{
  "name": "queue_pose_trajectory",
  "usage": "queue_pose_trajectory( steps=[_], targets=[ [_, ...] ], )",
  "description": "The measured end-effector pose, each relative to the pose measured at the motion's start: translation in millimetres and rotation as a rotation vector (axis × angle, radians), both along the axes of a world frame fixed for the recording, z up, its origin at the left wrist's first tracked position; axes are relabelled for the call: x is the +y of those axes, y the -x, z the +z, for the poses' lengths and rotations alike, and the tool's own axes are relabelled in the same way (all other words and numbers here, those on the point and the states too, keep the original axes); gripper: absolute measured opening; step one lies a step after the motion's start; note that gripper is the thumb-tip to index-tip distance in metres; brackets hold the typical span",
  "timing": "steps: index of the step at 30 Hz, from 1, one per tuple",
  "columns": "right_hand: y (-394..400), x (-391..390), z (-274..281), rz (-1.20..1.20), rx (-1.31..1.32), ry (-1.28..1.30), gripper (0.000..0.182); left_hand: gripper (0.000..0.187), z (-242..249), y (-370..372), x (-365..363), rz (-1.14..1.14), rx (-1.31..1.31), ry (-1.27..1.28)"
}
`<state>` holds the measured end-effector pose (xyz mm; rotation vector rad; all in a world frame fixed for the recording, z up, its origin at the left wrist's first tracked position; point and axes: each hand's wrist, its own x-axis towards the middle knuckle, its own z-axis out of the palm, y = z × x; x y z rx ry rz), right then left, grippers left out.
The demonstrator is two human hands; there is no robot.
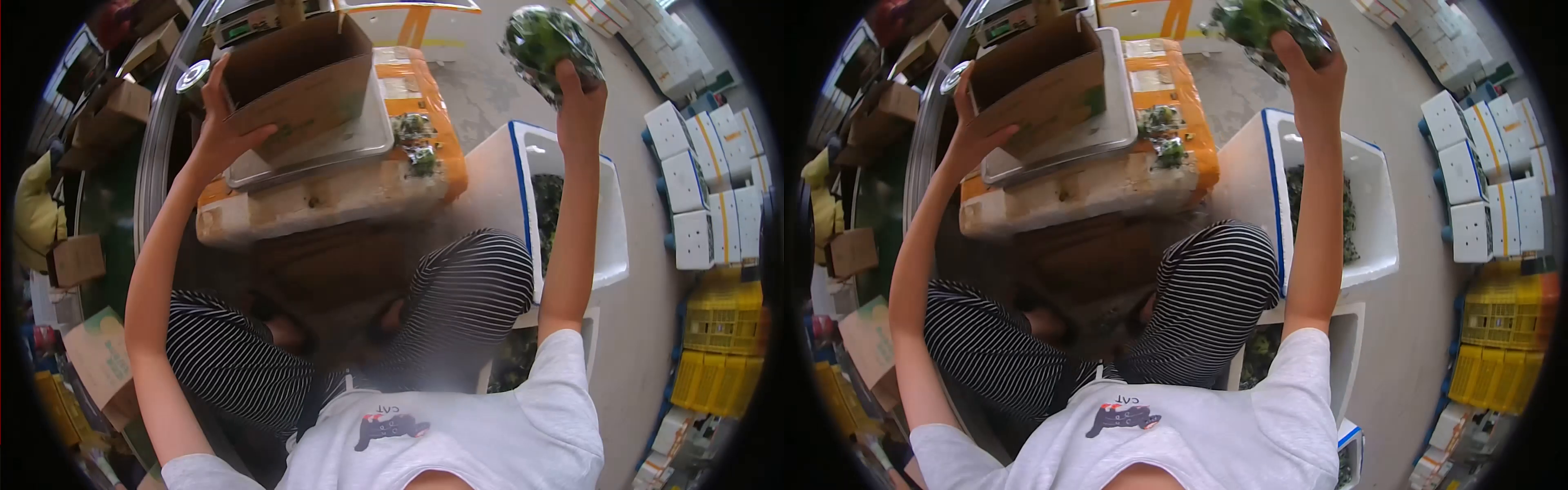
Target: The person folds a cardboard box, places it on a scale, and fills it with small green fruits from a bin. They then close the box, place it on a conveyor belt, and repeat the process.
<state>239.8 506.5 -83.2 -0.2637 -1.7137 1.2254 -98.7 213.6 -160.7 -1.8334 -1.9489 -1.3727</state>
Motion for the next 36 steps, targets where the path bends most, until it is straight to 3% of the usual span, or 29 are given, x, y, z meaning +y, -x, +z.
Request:
queue_pose_trajectory(
  steps=[3, 4, 6, 8, 11, 13, 14, 15, 18, 20, 21, 23, 24, 26, 28, 30, 31, 34, 36],
  targets=[
    [110.7, -48.8, 40.6, -0.019, -0.327, -0.452, 0.045, 0.118, -2.2, 8.3, -6.2, 0.138, 0.107, 0.100],
    [137.9, -86.4, 68.6, 0.211, -0.509, -0.422, 0.063, 0.119, -1.0, 6.7, -5.5, 0.148, 0.144, 0.096],
    [186.5, -89.6, 88.9, 0.527, -0.853, -0.357, 0.068, 0.119, 1.0, 6.1, -6.2, 0.109, 0.046, 0.124],
    [226.8, -103.7, 28.8, 0.359, -0.586, -0.786, 0.048, 0.119, 0.5, 10.0, -8.2, 0.050, 0.001, 0.093],
    [232.5, -116.5, 20.1, 0.225, -1.016, -0.955, 0.047, 0.121, -1.5, 21.4, -8.3, -0.016, -0.009, 0.033],
    [200.0, -107.9, 43.0, 0.297, -0.669, -0.681, 0.042, 0.123, -6.4, 33.0, -9.3, -0.063, -0.162, 0.033],
    [174.0, -103.8, 52.8, 0.168, -0.508, -0.807, 0.035, 0.123, -4.8, 37.5, -7.3, -0.091, -0.227, 0.033],
    [139.8, -123.0, 72.0, 0.083, -0.427, -0.712, 0.029, 0.124, -4.3, 40.3, -6.6, -0.095, -0.258, 0.044],
    [26.3, -139.4, 67.5, -0.371, -0.473, -0.536, 0.020, 0.126, -0.4, 44.6, -9.0, -0.104, -0.264, 0.071],
    [-56.7, -138.1, 31.5, -0.680, -0.645, -0.575, 0.021, 0.128, -2.2, 45.5, -7.5, -0.111, -0.199, 0.120],
    [-101.6, -138.4, 6.9, -0.826, -0.859, -0.544, 0.025, 0.128, -1.0, 45.8, -7.3, -0.109, -0.204, 0.122],
    [-209.1, -147.9, -68.8, -1.057, -1.389, -0.287, 0.057, 0.129, -0.4, 46.6, -7.9, -0.110, -0.231, 0.144],
    [-234.9, -171.2, -87.8, -1.077, -1.725, 0.173, 0.078, 0.129, 3.7, 48.5, -8.8, -0.109, -0.271, 0.157],
    [-301.1, -206.2, -154.5, -0.854, -1.925, 0.599, 0.093, 0.131, 7.9, 47.2, -16.6, -0.111, -0.364, 0.203],
    [-349.3, -244.0, -245.2, -0.708, -2.177, 0.560, 0.088, 0.131, 9.3, 44.9, -18.8, -0.073, -0.418, 0.233],
    [-363.2, -260.6, -263.7, -0.920, -1.910, 0.319, 0.079, 0.129, 5.6, 48.0, -14.3, -0.040, -0.411, 0.224],
    [-367.9, -264.6, -266.5, -1.013, -1.761, 0.198, 0.074, 0.128, 4.1, 48.7, -12.0, -0.050, -0.414, 0.207],
    [-377.6, -253.0, -231.1, -0.834, -1.520, 0.259, 0.057, 0.127, 0.7, 49.3, -3.7, -0.002, -0.379, 0.182],
    [-369.4, -249.4, -195.6, -0.750, -1.503, 0.351, 0.047, 0.128, 2.6, 51.7, -0.5, 0.028, -0.390, 0.176]
  ],
)
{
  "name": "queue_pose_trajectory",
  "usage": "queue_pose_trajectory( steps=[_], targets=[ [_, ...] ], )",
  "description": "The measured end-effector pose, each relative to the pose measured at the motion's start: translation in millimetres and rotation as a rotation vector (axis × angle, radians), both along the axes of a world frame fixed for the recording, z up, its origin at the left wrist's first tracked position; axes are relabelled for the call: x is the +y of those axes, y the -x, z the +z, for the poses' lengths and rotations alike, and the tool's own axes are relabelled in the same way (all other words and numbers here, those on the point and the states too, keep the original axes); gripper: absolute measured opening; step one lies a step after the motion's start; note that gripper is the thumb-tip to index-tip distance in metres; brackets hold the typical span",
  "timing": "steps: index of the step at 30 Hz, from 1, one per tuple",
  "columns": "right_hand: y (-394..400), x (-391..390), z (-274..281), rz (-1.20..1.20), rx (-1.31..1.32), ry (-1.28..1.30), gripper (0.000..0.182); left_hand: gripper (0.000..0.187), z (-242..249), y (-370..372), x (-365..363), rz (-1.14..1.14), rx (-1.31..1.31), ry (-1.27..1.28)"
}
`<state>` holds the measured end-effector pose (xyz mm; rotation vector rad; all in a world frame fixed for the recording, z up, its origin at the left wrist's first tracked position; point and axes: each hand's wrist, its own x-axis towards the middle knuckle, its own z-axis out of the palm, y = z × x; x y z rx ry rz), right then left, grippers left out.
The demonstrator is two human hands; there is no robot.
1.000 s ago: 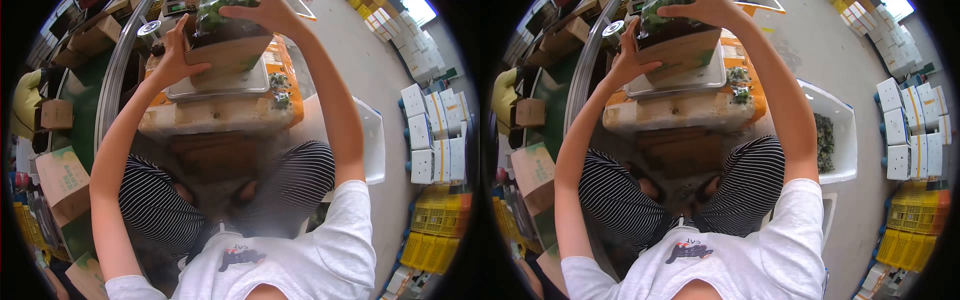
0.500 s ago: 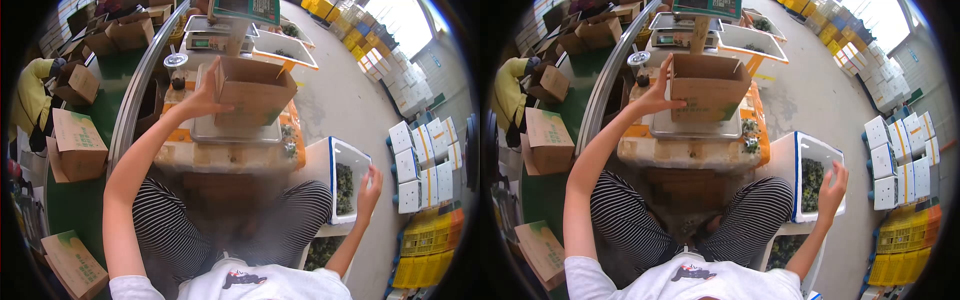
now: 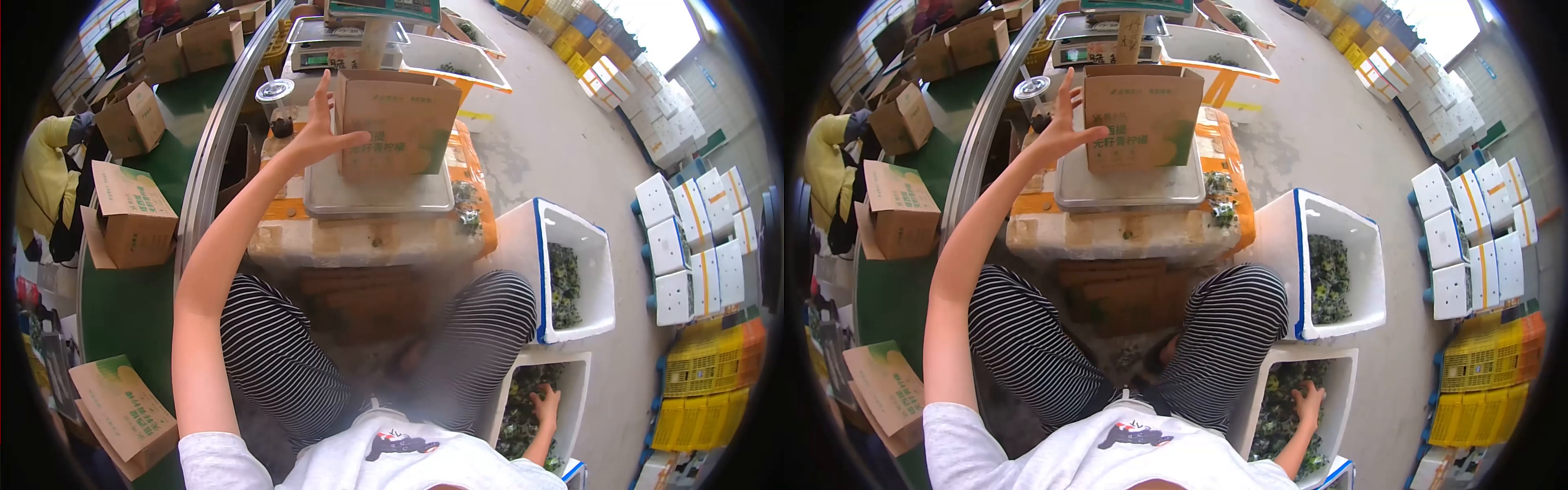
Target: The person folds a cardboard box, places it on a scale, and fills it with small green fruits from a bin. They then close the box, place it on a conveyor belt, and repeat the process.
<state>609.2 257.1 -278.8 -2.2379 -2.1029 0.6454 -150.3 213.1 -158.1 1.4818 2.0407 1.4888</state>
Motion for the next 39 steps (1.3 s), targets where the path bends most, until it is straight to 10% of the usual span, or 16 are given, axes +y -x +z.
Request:
queue_pose_trajectory(
  steps=[8, 14, 18, 20, 23, 29, 33, 36, 39],
  targets=[
    [60.0, 65.4, 99.3, 0.119, 0.231, -0.388, 0.026, 0.129, 9.2, 0.3, 5.8, -0.111, -0.336, 0.058],
    [292.0, 108.4, 212.9, 0.604, 1.014, -0.828, 0.075, 0.122, -10.3, -24.0, -13.0, -0.172, 0.124, 0.078],
    [460.0, 106.9, 231.9, 0.994, 1.196, -0.856, 0.053, 0.120, -15.8, -27.4, -15.3, -0.182, 0.155, 0.021],
    [515.6, 97.5, 232.2, 1.161, 1.036, -0.569, 0.038, 0.119, -18.2, -26.0, -15.1, -0.180, 0.149, 0.014],
    [517.8, 99.9, 227.0, 1.405, 0.666, -0.878, 0.024, 0.118, -13.8, -25.1, -14.7, -0.179, 0.109, 0.017],
    [299.6, 67.9, 195.1, 0.538, 0.542, -1.052, 0.022, 0.117, -12.9, -21.6, -10.2, -0.173, 0.064, 0.035],
    [105.1, 16.4, 55.8, -0.332, -0.282, -0.310, 0.067, 0.117, -9.3, -19.9, -7.1, -0.199, 0.033, 0.013],
    [18.9, -57.0, -44.8, -0.181, -0.674, 0.101, 0.057, 0.118, -14.3, -18.4, -5.9, -0.229, 0.006, -0.018],
    [-27.1, -39.0, -78.1, -0.200, -0.342, -0.088, 0.044, 0.118, -16.4, -19.5, -5.7, -0.252, -0.019, -0.042]
  ],
)
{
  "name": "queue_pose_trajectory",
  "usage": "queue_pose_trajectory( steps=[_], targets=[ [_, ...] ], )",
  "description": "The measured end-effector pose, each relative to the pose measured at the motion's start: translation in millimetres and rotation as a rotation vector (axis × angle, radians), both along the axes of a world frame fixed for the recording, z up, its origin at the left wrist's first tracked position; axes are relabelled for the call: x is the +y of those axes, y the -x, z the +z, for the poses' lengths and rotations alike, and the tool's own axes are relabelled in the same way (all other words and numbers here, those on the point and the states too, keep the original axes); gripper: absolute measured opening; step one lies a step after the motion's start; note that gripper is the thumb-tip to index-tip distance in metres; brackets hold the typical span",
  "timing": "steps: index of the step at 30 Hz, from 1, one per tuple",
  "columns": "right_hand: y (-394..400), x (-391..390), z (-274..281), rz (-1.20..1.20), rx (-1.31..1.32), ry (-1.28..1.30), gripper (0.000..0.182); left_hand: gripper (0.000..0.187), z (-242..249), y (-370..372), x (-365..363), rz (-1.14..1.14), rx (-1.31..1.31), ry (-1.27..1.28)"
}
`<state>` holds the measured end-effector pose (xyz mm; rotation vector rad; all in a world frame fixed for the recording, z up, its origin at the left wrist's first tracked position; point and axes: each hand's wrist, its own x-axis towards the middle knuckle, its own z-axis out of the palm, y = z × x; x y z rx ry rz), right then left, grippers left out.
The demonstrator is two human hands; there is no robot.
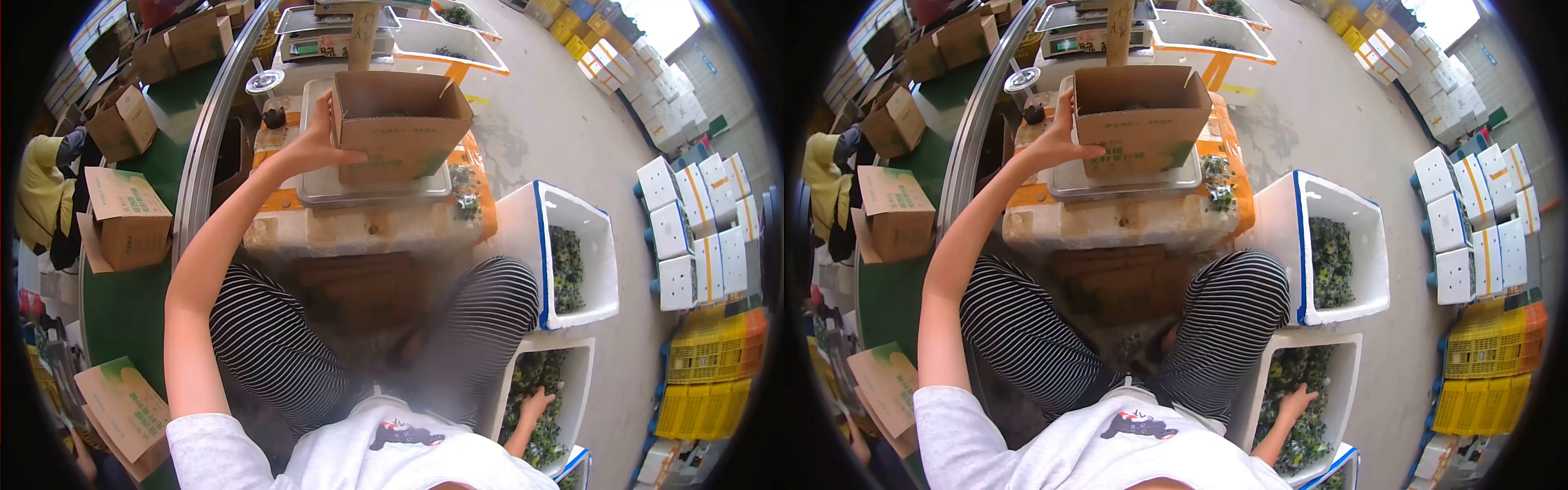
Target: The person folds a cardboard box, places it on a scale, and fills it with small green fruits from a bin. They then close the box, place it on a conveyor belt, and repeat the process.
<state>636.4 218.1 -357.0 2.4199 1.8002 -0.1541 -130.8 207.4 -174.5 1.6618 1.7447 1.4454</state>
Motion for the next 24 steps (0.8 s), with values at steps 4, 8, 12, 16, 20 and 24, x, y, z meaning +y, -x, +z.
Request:
queue_pose_trajectory(
  steps=[4, 8, 12, 16, 20, 24],
  targets=[
    [-60.8, 37.8, -22.8, 0.018, -0.015, 0.157, 0.045, 0.118, 4.2, -3.0, -4.4, 0.026, 0.010, 0.067],
    [12.0, 0.0, 43.0, -0.200, -0.313, -0.258, 0.063, 0.118, 2.6, -5.4, -7.8, 0.056, 0.088, 0.055],
    [-57.3, 4.7, 43.8, -0.108, 0.040, -0.152, 0.054, 0.119, 2.6, -5.0, -7.8, 0.066, 0.120, 0.068],
    [4.7, 64.1, 107.1, -0.014, 0.282, -0.804, 0.046, 0.118, -4.8, -1.1, -4.3, 0.059, 0.119, 0.050],
    [206.9, 97.6, 248.0, 0.503, 1.048, -1.015, 0.055, 0.118, -6.1, -0.9, -3.4, 0.047, 0.129, 0.027],
    [374.9, 127.2, 304.7, 1.130, 1.075, -1.054, 0.046, 0.121, -5.4, -2.1, -4.0, 0.040, 0.112, 0.062]
  ],
)
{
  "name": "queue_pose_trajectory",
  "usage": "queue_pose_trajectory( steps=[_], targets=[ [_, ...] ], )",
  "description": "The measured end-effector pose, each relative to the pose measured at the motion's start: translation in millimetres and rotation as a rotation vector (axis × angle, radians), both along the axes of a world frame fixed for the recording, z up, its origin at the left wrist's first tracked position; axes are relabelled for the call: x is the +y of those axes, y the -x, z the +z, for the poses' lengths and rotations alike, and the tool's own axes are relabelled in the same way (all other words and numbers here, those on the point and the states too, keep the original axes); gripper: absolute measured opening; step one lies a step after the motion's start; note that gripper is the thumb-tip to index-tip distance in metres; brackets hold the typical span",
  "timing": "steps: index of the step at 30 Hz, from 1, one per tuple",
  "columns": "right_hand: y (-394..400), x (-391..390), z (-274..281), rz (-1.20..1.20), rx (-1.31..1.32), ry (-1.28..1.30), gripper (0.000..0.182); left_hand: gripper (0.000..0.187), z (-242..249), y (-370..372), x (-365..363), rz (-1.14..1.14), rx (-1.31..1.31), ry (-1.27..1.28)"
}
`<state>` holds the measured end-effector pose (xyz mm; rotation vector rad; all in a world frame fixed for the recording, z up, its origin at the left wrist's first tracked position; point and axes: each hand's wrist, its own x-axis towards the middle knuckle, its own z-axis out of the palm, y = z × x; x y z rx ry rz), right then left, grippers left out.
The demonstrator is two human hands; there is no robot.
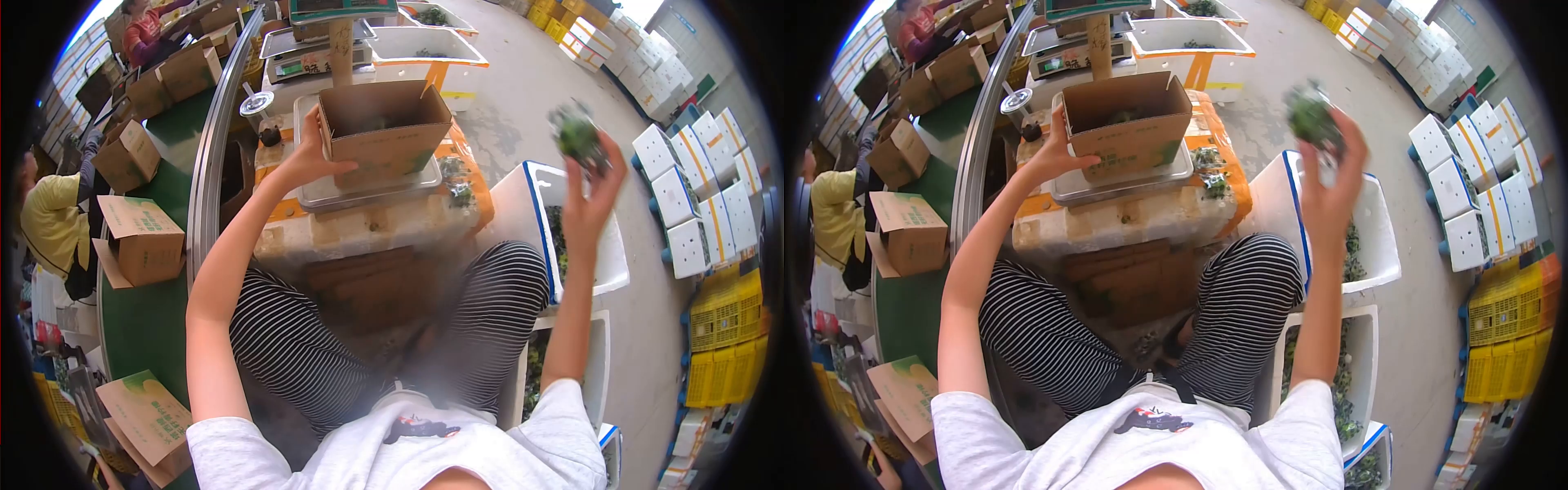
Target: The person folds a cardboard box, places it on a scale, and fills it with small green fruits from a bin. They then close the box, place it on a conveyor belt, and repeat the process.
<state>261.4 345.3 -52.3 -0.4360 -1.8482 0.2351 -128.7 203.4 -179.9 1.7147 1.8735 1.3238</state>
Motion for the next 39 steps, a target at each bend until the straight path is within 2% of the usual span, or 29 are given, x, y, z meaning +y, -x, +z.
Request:
queue_pose_trajectory(
  steps=[2, 3, 4, 5, 7, 10, 14, 17, 18, 20, 22, 24, 25, 27, 33, 37, 38, 39],
  targets=[
    [81.8, -1.8, 19.4, 0.240, -0.086, -0.135, 0.039, 0.123, 0.6, -1.0, 0.4, -0.013, -0.024, -0.008],
    [110.1, 1.4, 21.1, 0.362, -0.248, -0.187, 0.038, 0.123, 0.9, -2.0, 0.2, -0.020, -0.028, -0.016],
    [124.7, 2.4, 21.3, 0.333, -0.587, -0.116, 0.031, 0.123, 2.1, -2.1, 0.2, -0.028, -0.028, -0.021],
    [128.8, 6.3, 8.9, 0.281, -0.661, -0.275, 0.023, 0.123, 4.1, -1.6, 0.2, -0.017, -0.004, -0.015],
    [119.7, -5.4, 3.4, 0.145, -0.578, -0.306, 0.018, 0.124, 2.8, -1.9, -1.7, 0.004, 0.036, 0.004],
    [65.1, -20.9, 5.7, 0.220, -0.530, 0.012, 0.016, 0.128, 0.9, -1.1, -1.0, -0.021, 0.050, -0.044],
    [-32.7, -17.6, -28.4, -0.090, -0.546, 0.156, 0.017, 0.133, 16.6, -9.8, -12.2, -0.022, 0.099, 0.022],
    [-128.3, -18.6, -83.7, -0.451, -0.777, 0.442, 0.026, 0.138, 19.5, -10.0, -20.4, -0.031, 0.129, 0.075],
    [-159.4, -23.6, -101.9, -0.557, -0.846, 0.642, 0.036, 0.138, 23.0, -12.2, -25.6, -0.031, 0.124, 0.094],
    [-218.4, -34.5, -155.9, -0.790, -0.655, 0.579, 0.048, 0.138, 25.7, -13.8, -32.1, -0.020, 0.123, 0.104],
    [-264.1, -49.4, -208.9, -1.239, -0.679, 0.573, 0.058, 0.138, 22.7, -15.0, -37.8, -0.008, 0.132, 0.094],
    [-275.6, -68.8, -244.1, -1.451, -0.782, 0.991, 0.061, 0.138, 20.7, -12.6, -40.7, -0.011, 0.161, 0.086],
    [-283.6, -78.8, -261.5, -1.344, -0.935, 1.146, 0.058, 0.138, 20.9, -11.0, -41.6, -0.017, 0.182, 0.082],
    [-325.9, -74.3, -330.5, -1.243, -0.889, 1.105, 0.054, 0.138, 21.7, -9.3, -42.3, 0.001, 0.174, 0.109],
    [-323.2, -76.6, -303.8, -0.984, -0.998, 0.999, 0.044, 0.135, 22.1, -0.3, -38.9, 0.008, 0.163, 0.058],
    [-302.8, -85.2, -287.7, -1.028, -0.957, 1.137, 0.063, 0.136, 27.6, -0.3, -36.1, 0.018, 0.176, 0.063],
    [-295.8, -89.0, -277.0, -1.071, -1.004, 1.015, 0.061, 0.136, 26.6, 0.5, -33.9, 0.012, 0.203, 0.035],
    [-300.8, -85.9, -272.4, -1.029, -0.989, 1.013, 0.055, 0.136, 22.6, 2.1, -30.7, 0.004, 0.232, 0.008]
  ],
)
